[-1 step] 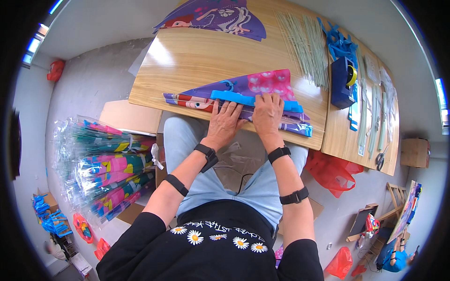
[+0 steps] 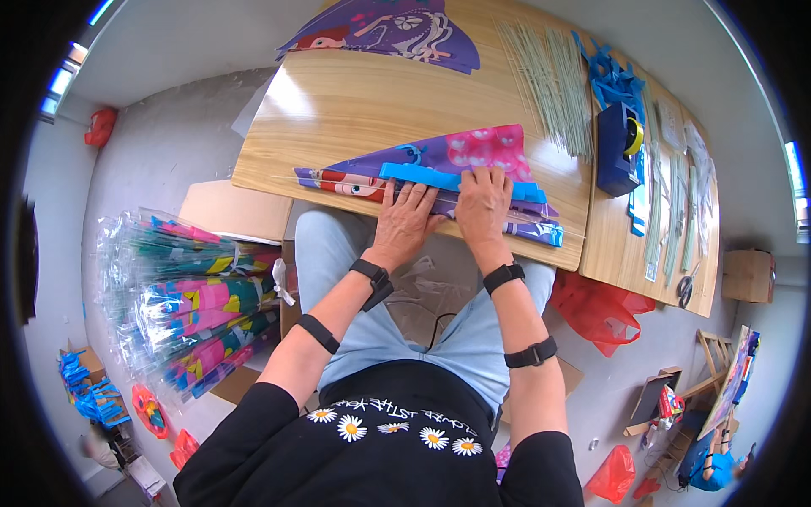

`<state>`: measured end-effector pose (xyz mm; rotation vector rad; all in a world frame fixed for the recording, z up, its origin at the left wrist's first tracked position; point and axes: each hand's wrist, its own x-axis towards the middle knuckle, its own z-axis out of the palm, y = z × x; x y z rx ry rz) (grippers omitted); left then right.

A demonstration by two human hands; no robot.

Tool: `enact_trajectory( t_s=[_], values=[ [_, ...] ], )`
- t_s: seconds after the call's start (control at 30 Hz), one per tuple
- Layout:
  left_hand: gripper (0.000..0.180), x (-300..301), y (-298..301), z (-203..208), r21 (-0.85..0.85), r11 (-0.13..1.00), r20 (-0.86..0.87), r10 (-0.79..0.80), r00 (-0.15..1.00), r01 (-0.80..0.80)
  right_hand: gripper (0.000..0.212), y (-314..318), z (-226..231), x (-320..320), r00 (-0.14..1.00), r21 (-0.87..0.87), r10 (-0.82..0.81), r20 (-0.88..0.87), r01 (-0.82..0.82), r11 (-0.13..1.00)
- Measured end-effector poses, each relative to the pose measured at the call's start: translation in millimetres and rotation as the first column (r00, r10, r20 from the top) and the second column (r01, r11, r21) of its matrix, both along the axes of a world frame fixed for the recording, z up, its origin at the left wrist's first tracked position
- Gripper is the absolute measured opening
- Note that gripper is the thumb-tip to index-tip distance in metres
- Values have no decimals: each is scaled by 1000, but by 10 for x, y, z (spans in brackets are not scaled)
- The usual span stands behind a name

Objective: Fold and assemble plastic kites at a workshop table.

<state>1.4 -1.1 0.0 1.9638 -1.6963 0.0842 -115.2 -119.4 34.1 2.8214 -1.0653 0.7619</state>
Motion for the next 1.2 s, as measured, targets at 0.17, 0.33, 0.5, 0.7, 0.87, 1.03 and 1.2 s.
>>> enact_trajectory(
  t_s=[0.17, 0.33, 0.5, 0.7, 0.87, 1.03, 1.2],
  values=[
    [59, -1, -13, -9, 10, 1000, 17, 3, 1000, -4, 18, 12, -46, -56, 999, 47, 39, -24, -38, 998],
    [57, -2, 13, -3, 29, 1000, 7, 12, 1000, -12, 39, 149, -82, -118, 997, 97, 40, -65, -34, 995],
    [56, -7, 4, -38, 18, 1000, 23, 25, 999, -26, 72, 217, -257, -239, 989, 126, 66, -130, -50, 991],
    [57, -2, 10, 5, 26, 1000, -9, -7, 1000, 7, 79, 244, -320, -285, 988, 169, 73, -133, -50, 984],
    [57, 21, 14, 44, 31, 999, -28, -26, 999, 27, 84, 275, -330, -272, 987, 201, 56, -148, -26, 979],
    [50, 164, 73, 175, 7, 996, -44, -94, 995, 94, 87, 297, -294, -264, 986, 219, 48, -161, -12, 976],
    [26, 451, 208, 426, -103, 990, -304, -126, 944, 98, 89, 293, -276, -279, 987, 195, 49, -156, -17, 981]
  ],
)
